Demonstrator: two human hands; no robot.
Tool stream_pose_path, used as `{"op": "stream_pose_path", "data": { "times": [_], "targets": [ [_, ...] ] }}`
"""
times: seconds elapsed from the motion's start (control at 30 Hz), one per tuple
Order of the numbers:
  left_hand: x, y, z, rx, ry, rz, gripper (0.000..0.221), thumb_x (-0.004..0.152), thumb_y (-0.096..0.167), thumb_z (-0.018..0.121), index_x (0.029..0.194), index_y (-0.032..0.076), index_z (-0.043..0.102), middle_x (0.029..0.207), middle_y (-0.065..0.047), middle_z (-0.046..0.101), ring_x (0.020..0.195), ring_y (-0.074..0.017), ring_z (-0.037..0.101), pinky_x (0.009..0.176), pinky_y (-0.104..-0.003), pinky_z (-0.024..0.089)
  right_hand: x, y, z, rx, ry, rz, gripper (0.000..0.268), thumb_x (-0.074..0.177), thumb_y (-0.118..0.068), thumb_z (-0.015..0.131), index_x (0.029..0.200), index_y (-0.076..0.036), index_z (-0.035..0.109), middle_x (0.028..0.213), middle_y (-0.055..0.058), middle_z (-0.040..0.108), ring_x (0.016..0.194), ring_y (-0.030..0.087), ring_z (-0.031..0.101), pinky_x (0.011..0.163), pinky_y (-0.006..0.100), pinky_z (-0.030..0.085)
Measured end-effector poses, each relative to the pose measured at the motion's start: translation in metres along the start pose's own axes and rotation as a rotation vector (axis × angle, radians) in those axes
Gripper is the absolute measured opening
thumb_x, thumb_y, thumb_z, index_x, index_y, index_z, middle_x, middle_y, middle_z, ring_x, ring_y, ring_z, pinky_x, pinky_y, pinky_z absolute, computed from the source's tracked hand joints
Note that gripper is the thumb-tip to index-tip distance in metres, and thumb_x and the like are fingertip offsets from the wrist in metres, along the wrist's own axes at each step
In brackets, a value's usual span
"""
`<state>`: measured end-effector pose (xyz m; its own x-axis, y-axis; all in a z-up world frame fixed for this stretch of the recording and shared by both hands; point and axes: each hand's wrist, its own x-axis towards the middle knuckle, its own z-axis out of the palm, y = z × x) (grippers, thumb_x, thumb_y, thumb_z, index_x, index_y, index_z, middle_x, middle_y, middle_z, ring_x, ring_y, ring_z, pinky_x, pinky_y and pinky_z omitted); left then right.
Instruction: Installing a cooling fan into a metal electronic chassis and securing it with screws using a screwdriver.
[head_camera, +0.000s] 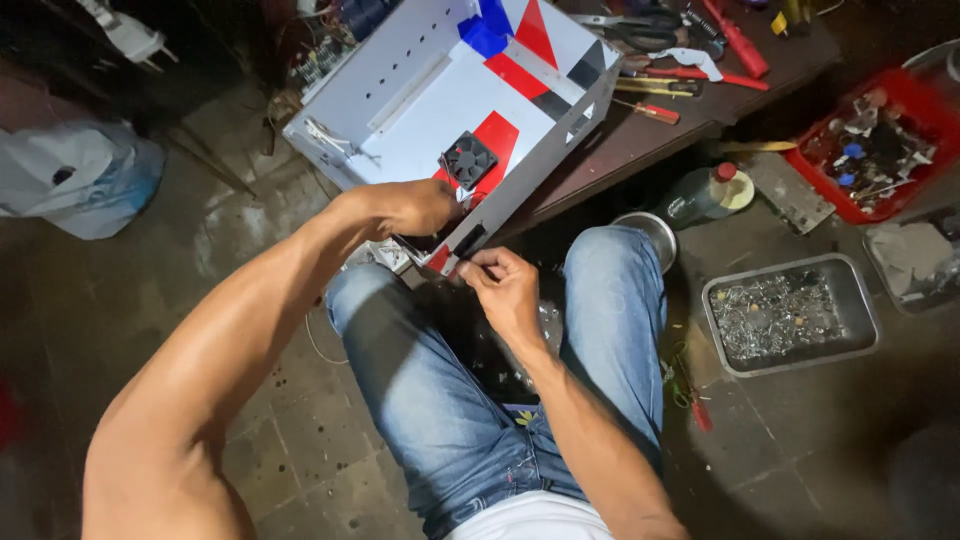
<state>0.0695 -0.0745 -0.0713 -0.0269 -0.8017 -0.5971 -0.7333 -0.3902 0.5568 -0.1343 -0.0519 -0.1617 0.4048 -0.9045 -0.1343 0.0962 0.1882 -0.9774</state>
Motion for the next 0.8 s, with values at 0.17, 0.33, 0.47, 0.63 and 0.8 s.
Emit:
{"op": "stream_pose_path", "data": {
  "times": [0.17,0.33,0.47,0.63,0.8],
  "targets": [
    [0.041,-0.041,-0.002,0.495,0.053,-0.183,0.025,0.072,0.047,0.065,0.087,0.033,0.08,0.071,0.004,0.072,0.076,-0.0175,0.074,0.071,-0.034,0.059,-0.003,-0.001,-0.006,0.051,-0.069,0.024,0.02,0.078,-0.006,0.085,0.094,-0.002,0.073,0.08,0.011,0.073,0.075,0.014,0.071,0.068,0.029,0.063],
    [0.064,-0.067,-0.003,0.381,-0.095,-0.062,0.02,0.068,0.031,0.074,0.08,0.016,0.08,0.065,-0.003,0.07,0.069,-0.0221,0.07,0.065,-0.032,0.055,0.0,0.014,-0.002,0.107,-0.073,0.061,0.017,0.081,-0.007,0.084,0.093,-0.003,0.072,0.076,0.01,0.072,0.069,0.012,0.068,0.066,0.027,0.063],
    [0.053,-0.046,-0.016,0.276,-0.22,0.056,0.015,0.072,0.021,0.073,0.072,0.007,0.077,0.058,-0.006,0.065,0.06,-0.0208,0.061,0.059,-0.03,0.049,0.0,0.018,-0.001,0.123,-0.069,0.112,0.017,0.082,-0.008,0.082,0.095,-0.002,0.071,0.077,0.009,0.071,0.069,0.012,0.067,0.066,0.028,0.064],
    [0.026,-0.004,-0.026,0.31,-0.333,0.098,0.02,0.07,0.023,0.079,0.06,0.008,0.073,0.052,-0.007,0.062,0.053,-0.02,0.057,0.055,-0.032,0.049,-0.001,0.008,-0.001,0.128,-0.082,0.095,0.018,0.082,-0.007,0.083,0.093,0.0,0.07,0.077,0.012,0.071,0.07,0.016,0.07,0.066,0.031,0.065],
    [0.024,-0.011,-0.026,0.251,-0.366,0.009,0.022,0.073,0.023,0.079,0.059,0.008,0.072,0.053,-0.005,0.062,0.053,-0.0183,0.056,0.056,-0.032,0.049,0.0,0.008,0.0,0.124,-0.092,0.078,0.018,0.083,-0.008,0.082,0.092,0.0,0.069,0.075,0.012,0.07,0.07,0.015,0.07,0.066,0.03,0.066]
  ]
}}
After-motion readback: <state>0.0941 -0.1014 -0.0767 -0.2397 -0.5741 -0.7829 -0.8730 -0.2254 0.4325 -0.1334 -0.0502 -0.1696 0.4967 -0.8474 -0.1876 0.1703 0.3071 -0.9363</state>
